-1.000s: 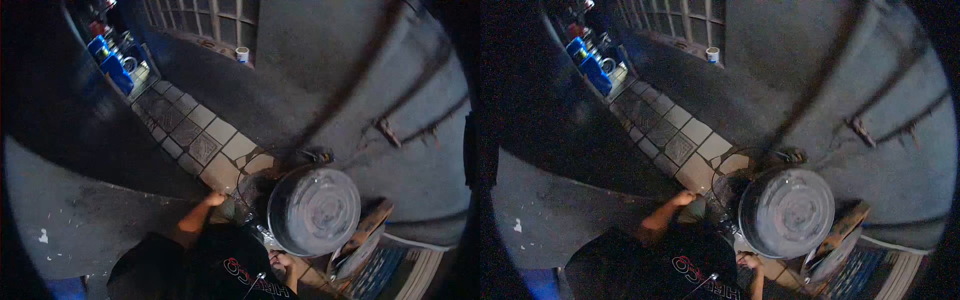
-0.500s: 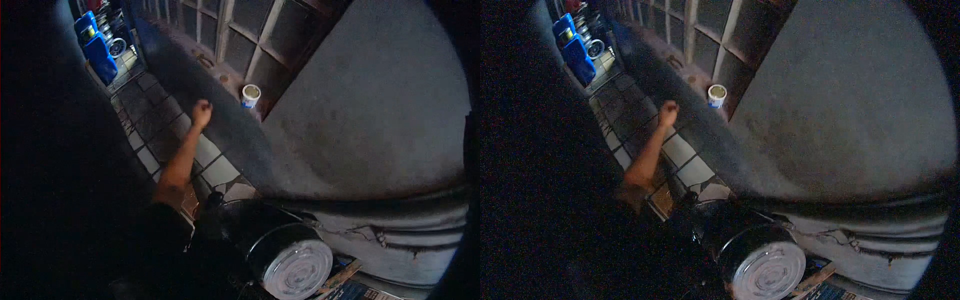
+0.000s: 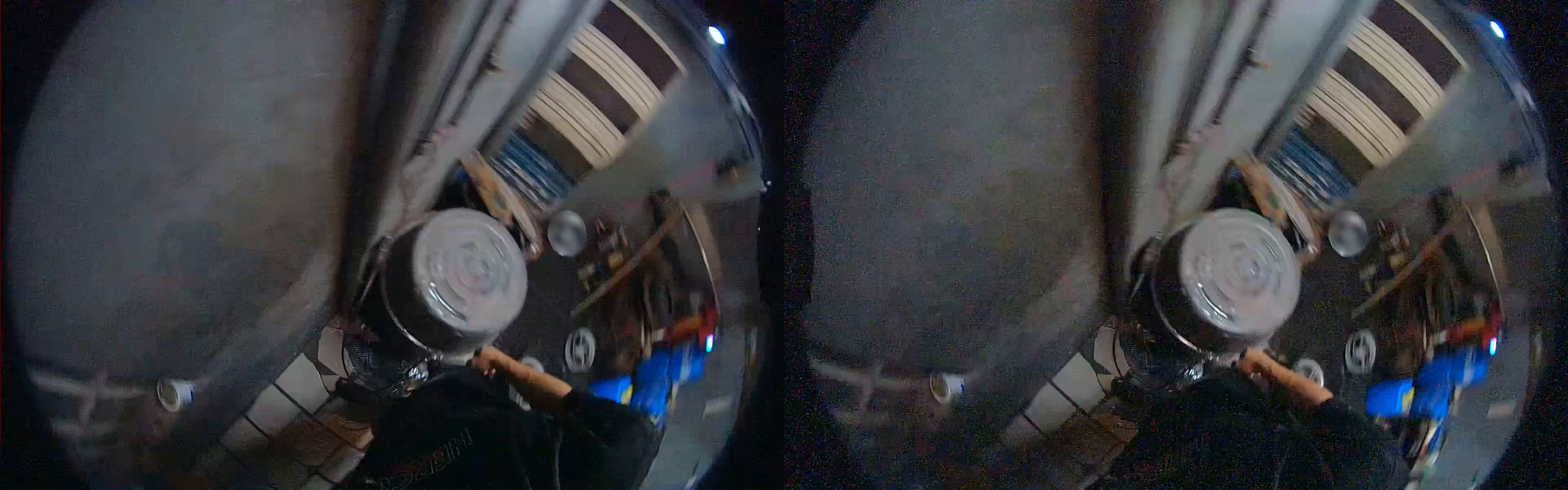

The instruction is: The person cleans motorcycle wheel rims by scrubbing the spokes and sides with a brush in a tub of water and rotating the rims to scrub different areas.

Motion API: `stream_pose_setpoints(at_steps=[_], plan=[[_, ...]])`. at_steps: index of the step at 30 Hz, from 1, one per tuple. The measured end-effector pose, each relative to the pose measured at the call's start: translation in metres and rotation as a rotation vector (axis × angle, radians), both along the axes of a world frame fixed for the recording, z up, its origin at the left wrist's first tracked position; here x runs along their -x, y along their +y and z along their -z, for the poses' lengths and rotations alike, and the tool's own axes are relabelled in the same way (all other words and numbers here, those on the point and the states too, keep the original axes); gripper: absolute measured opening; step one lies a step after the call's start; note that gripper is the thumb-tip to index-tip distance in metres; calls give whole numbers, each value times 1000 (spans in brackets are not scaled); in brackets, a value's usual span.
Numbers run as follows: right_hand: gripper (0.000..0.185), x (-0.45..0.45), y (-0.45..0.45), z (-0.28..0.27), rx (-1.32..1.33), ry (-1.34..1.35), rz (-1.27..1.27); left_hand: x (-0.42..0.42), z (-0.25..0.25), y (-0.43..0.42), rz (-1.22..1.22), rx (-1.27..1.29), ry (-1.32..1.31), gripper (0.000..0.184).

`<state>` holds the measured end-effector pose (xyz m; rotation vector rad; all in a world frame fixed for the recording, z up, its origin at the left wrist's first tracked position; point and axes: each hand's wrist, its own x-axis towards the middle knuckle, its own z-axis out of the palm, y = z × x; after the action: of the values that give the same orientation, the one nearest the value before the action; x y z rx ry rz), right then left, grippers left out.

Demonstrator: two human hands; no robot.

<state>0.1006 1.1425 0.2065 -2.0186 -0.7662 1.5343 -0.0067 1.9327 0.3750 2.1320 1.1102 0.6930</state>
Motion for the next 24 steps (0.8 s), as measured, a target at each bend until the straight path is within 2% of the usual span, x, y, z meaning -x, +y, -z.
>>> stream_pose_setpoints(at_steps=[1, 3, 5, 6, 9, 10, 13, 15, 16, 18, 19, 22, 24], plan=[[19, 19, 42, -52, 632, -215, 131, -14, 11, -29, 74, -8, 14, 41], [22, 38, 33, -69, 560, -355, 50, -16, 40, -86, 182, -14, 48, 41], [43, 54, 42, -119, 487, -349, 139, -4, 73, -142, 265, -16, 85, 40], [46, 57, 29, -105, 592, -307, 238, 5, 80, -167, 302, -24, 99, 40], [51, 72, -8, -52, 546, -359, 356, 25, 101, -238, 430, -72, 132, 40], [54, 81, -13, -57, 456, -385, 381, 31, 107, -262, 481, -88, 139, 40], [55, 97, -46, -24, 486, -233, 570, 39, 138, -339, 639, -127, 145, 39], [61, 103, -71, -8, 529, -246, 515, 39, 157, -388, 746, -159, 140, 39], [65, 108, -84, -2, 518, -158, 610, 44, 164, -410, 799, -176, 145, 39], [63, 120, -114, 16, 516, -162, 711, 41, 178, -450, 903, -214, 144, 39], [62, 118, -133, 19, 517, -168, 771, 30, 183, -472, 962, -235, 135, 39], [57, 130, -203, -5, 470, 121, 1117, 6, 196, -539, 1134, -281, 132, 38], [50, 148, -262, 31, 379, 177, 728, 18, 192, -533, 1250, -335, 203, 38]])
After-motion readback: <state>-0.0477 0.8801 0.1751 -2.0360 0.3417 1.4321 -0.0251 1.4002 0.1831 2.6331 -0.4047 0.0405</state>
